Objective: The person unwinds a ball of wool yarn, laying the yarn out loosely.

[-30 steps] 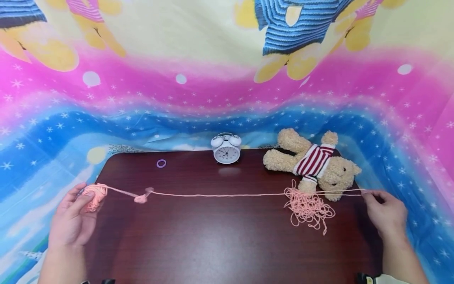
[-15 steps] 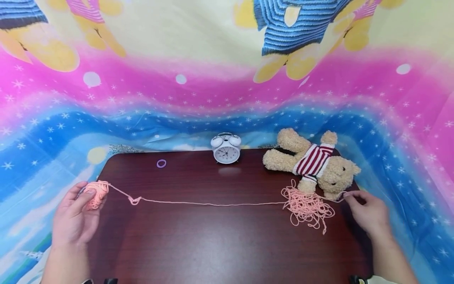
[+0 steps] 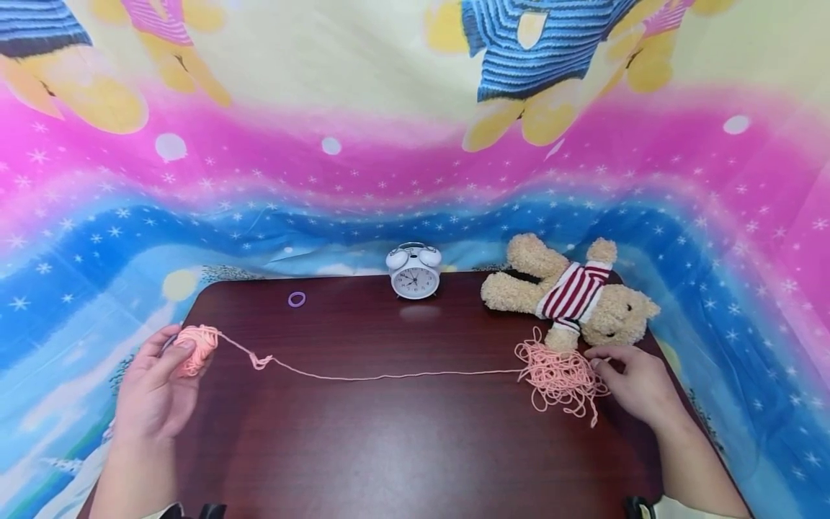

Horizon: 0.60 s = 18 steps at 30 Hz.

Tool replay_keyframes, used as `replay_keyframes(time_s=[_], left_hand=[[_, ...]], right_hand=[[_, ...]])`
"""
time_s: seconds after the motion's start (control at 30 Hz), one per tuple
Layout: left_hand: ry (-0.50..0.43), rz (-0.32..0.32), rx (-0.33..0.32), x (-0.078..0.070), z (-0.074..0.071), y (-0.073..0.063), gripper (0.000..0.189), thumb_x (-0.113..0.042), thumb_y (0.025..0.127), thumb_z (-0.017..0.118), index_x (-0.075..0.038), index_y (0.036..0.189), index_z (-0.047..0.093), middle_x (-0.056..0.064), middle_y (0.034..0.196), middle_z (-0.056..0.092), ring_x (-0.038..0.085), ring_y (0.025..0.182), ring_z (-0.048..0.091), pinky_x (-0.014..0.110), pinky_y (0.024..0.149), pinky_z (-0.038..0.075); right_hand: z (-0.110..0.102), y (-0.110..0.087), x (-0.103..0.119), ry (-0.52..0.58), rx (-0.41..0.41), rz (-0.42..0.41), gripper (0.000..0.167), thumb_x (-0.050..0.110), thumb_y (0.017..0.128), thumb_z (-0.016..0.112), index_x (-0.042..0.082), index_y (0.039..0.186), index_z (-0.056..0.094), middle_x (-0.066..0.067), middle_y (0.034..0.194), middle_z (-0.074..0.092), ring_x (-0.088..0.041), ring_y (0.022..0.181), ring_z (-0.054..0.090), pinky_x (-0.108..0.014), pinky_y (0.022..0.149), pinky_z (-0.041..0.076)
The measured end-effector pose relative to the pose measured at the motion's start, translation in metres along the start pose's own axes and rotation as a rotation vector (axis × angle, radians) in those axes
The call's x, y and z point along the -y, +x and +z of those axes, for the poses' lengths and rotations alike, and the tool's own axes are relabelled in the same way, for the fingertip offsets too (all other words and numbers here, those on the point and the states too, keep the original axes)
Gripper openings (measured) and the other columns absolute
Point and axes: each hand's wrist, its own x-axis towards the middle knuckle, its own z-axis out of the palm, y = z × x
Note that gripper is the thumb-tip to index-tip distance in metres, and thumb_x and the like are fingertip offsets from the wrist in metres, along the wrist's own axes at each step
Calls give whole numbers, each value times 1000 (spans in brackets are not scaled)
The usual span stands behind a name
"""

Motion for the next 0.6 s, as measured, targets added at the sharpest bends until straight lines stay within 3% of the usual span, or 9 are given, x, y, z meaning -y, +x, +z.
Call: replay_keyframes(time_s=[0.13,0.37,0.47,0.6], left_hand=[[-7,-11,21,3,5,2,25,15,103,45,-2,118,56,11,97,68,19,84,71,26,76,60],[3,-11,17,10,13,3,24,15,102,48,-1,119,55,11,98,69,19,84,71,25,76,60],[2,-12,31,15,17,4,25,16,102,47,0,119,55,11,99,69,19,85,71,25,76,60],[23,-21,51,22,24,6,27,16,102,46,-2,120,54,9,100,68,17,86,71,24,77,60]], right_hand=[[-3,1,8,4,-21,-3,18,15,100,67,11,116,76,-25,124,68,-49,110,64,-54,81,53],[4,9,38,34,-34,-12,22,20,101,68,10,120,74,-21,116,72,-20,79,67,-29,54,48],[12,14,51,67,-32,-25,25,20,102,67,9,124,72,-18,113,73,-13,70,62,-28,52,46],[27,21,67,112,-11,-31,28,22,104,65,11,128,70,-14,111,72,-12,63,59,-30,52,46]])
